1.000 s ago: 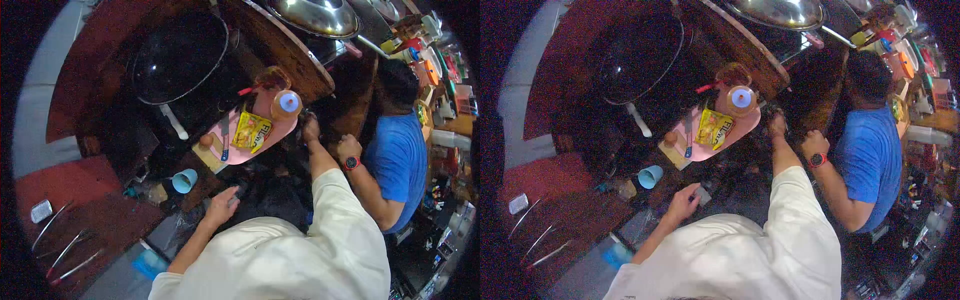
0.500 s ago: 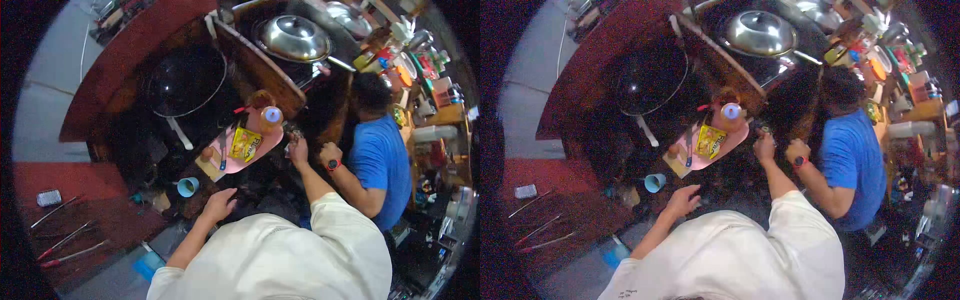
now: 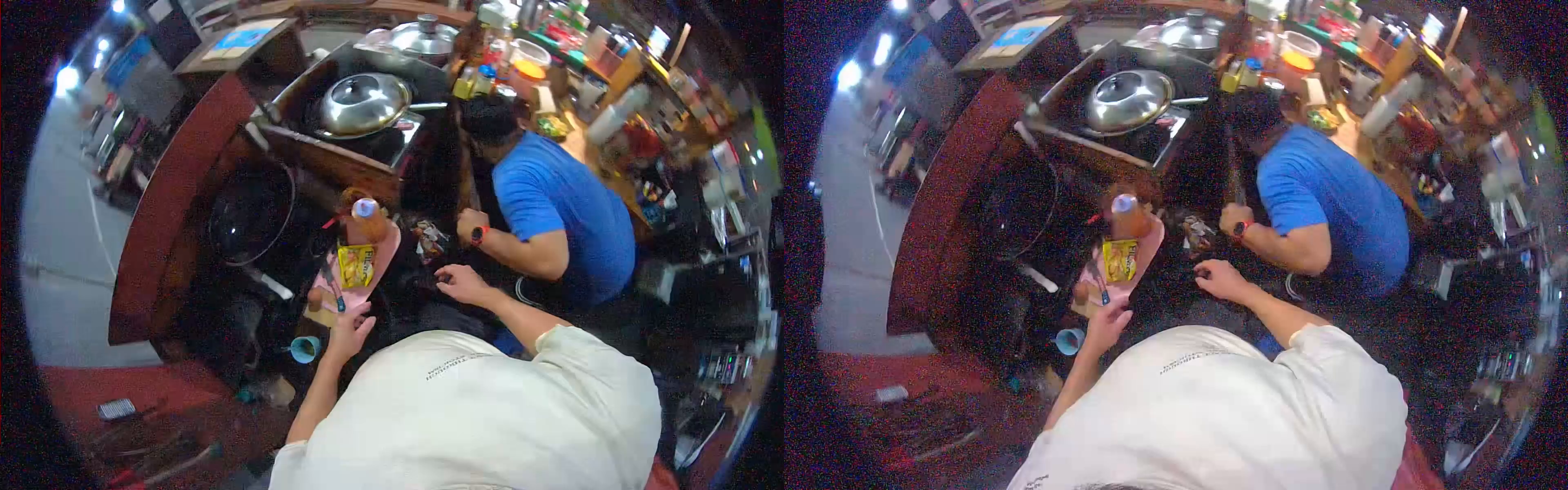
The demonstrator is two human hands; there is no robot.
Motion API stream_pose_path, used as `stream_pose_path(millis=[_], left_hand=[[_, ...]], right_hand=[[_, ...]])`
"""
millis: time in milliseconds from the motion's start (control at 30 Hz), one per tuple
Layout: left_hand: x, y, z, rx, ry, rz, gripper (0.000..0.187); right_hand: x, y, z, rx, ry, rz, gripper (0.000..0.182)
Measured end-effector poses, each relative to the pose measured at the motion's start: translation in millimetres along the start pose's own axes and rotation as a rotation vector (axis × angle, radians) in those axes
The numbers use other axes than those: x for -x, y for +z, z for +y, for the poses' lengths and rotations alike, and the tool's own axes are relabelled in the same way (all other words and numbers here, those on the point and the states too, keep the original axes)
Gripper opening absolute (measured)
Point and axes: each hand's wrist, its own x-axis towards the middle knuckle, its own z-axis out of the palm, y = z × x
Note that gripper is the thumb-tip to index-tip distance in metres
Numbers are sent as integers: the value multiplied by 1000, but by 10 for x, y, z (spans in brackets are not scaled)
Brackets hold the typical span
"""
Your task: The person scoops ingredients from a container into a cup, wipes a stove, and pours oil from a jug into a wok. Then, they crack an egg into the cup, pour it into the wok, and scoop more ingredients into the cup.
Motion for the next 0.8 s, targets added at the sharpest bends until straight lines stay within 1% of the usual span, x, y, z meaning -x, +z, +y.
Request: stream_pose_path(millis=[100, 167, 233, 300, 333, 367, 400, 433, 500, 567, 633, 700, 733, 767, 800], left_hand=[[-107, 39, 349, -17, -7, -32, 43], [-171, 130, 339, -10, 19, -67, 42], [-232, 186, 357, -11, 44, -103, 42], [-281, 232, 367, -11, -24, -127, 43], [-318, 275, 368, 163, -53, -128, 42], [-354, 290, 363, 156, -43, -138, 42], [-343, 280, 522, 222, -102, -124, 42], [-344, 280, 630, 286, -166, -107, 42], [-418, 296, 688, 233, -180, -82, 41], [-445, 350, 750, 380, -264, -39, 41], [-445, 446, 817, 437, -293, 13, 40], [-516, 566, 938, 545, -368, 68, 41], [-551, 627, 1086, 471, -367, 59, 41], [-588, 719, 1118, 473, -383, 66, 41], [-626, 802, 1151, 570, -370, 60, 41]], right_hand=[[212, -246, -194, -96, 58, 71, 39], [357, -429, -336, -62, 38, 122, 38], [495, -662, -626, -145, 22, 100, 38], [536, -842, -698, -113, -7, 126, 37], [550, -935, -722, -150, -84, 147, 36], [553, -1030, -755, -191, -164, 162, 35], [571, -1181, -850, -181, -191, 177, 30], [557, -1269, -855, -185, -192, 180, 30], [511, -1455, -836, -327, -175, 213, 29], [494, -1627, -823, -331, -154, 189, 28], [483, -1689, -730, -338, -168, 234, 28], [491, -1740, -702, -314, -170, 204, 28], [533, -1697, -716, -350, -105, 259, 27], [614, -1633, -756, -390, -36, 318, 27], [742, -1608, -879, -350, -61, 374, 26]])
